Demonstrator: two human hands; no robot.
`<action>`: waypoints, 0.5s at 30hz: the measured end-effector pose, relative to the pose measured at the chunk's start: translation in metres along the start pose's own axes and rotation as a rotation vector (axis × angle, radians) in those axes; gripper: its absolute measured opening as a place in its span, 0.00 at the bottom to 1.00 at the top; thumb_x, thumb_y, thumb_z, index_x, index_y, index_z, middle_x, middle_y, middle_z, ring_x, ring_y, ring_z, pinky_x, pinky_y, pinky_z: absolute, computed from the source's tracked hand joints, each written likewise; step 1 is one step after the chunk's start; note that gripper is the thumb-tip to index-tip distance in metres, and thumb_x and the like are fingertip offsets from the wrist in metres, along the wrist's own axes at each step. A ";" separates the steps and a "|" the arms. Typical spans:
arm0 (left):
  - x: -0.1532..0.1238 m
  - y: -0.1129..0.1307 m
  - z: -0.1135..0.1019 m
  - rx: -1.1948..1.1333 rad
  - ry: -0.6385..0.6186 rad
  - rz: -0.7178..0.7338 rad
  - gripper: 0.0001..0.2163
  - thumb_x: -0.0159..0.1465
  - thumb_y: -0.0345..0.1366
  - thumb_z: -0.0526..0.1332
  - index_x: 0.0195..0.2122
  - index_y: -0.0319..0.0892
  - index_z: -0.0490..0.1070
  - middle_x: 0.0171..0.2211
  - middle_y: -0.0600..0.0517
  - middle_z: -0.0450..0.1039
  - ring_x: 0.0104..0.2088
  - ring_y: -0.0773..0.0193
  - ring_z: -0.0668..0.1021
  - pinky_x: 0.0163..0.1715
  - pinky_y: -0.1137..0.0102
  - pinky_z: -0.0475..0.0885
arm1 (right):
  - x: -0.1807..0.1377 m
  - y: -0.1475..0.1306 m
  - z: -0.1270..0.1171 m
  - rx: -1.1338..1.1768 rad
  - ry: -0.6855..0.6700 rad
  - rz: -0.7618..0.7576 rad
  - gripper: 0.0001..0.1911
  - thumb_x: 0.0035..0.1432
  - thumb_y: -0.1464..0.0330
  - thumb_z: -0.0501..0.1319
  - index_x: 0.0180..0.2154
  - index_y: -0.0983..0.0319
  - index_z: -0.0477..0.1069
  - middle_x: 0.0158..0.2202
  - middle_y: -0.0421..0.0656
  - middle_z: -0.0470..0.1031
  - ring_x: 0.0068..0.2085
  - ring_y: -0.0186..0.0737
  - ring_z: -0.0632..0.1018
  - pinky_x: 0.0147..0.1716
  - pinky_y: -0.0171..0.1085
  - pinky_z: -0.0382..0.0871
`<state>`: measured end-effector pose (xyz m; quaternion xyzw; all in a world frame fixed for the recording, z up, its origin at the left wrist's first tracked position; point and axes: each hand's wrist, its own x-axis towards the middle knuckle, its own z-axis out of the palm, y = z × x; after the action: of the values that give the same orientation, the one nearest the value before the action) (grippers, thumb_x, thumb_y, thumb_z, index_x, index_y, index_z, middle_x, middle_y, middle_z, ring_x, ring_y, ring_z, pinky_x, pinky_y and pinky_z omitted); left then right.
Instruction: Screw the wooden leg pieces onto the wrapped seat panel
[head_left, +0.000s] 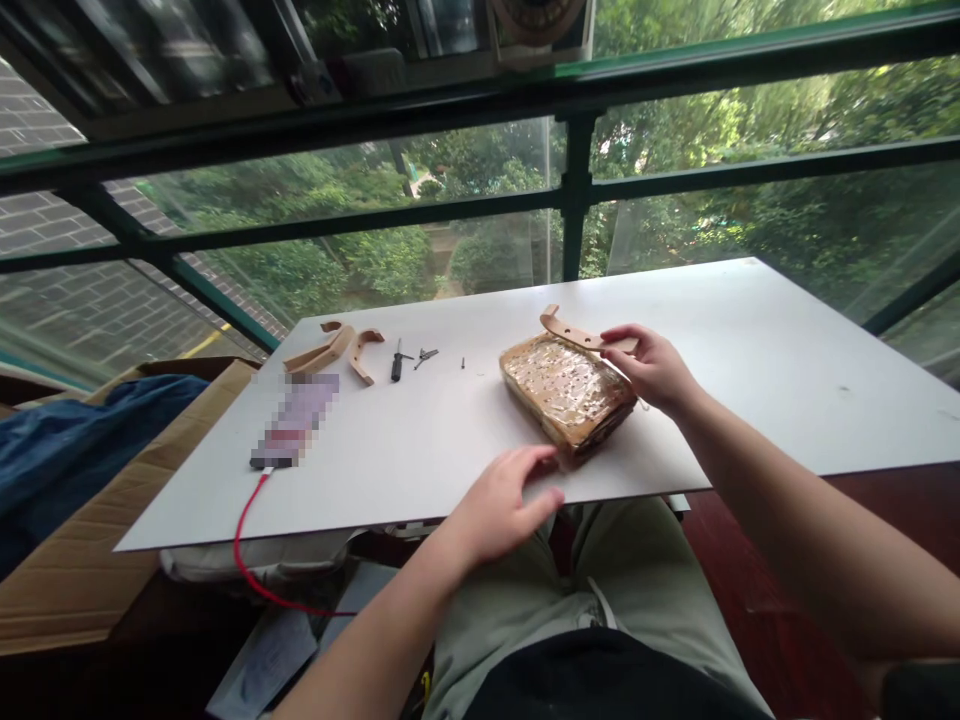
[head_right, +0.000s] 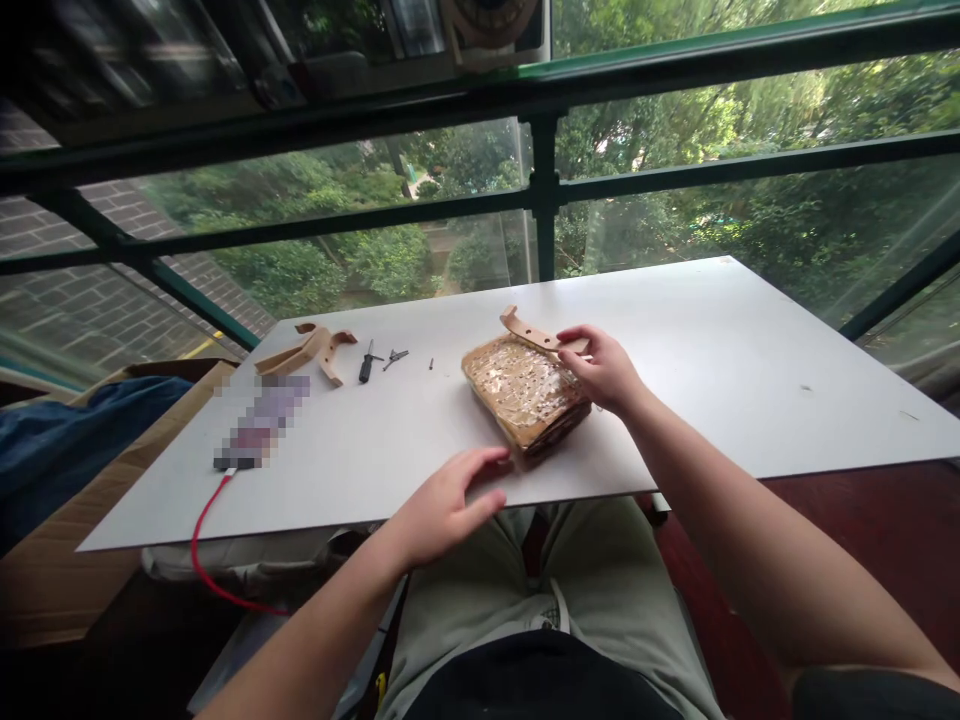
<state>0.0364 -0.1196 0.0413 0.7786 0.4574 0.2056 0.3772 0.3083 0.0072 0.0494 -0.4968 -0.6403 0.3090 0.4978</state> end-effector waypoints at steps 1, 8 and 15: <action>-0.006 0.008 0.003 0.033 -0.111 0.091 0.24 0.63 0.49 0.62 0.59 0.53 0.69 0.59 0.50 0.71 0.59 0.53 0.72 0.63 0.60 0.65 | 0.006 -0.001 -0.003 0.000 0.017 -0.007 0.19 0.55 0.60 0.67 0.46 0.63 0.76 0.31 0.44 0.79 0.29 0.38 0.77 0.29 0.37 0.71; 0.016 0.016 -0.027 0.238 0.223 0.412 0.11 0.64 0.36 0.61 0.47 0.46 0.75 0.50 0.47 0.76 0.54 0.56 0.75 0.59 0.58 0.69 | 0.002 -0.014 -0.030 0.017 0.170 -0.044 0.18 0.57 0.61 0.65 0.47 0.64 0.75 0.33 0.46 0.81 0.35 0.42 0.81 0.37 0.40 0.73; 0.064 -0.014 -0.042 0.504 0.281 0.258 0.23 0.66 0.43 0.59 0.61 0.44 0.67 0.65 0.45 0.63 0.67 0.48 0.61 0.68 0.50 0.57 | -0.025 -0.009 -0.058 0.105 0.273 -0.043 0.14 0.57 0.63 0.67 0.44 0.62 0.75 0.33 0.44 0.80 0.36 0.40 0.81 0.38 0.39 0.74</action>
<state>0.0321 -0.0431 0.0556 0.8632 0.4391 0.2373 0.0763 0.3605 -0.0246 0.0675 -0.4935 -0.5601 0.2612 0.6120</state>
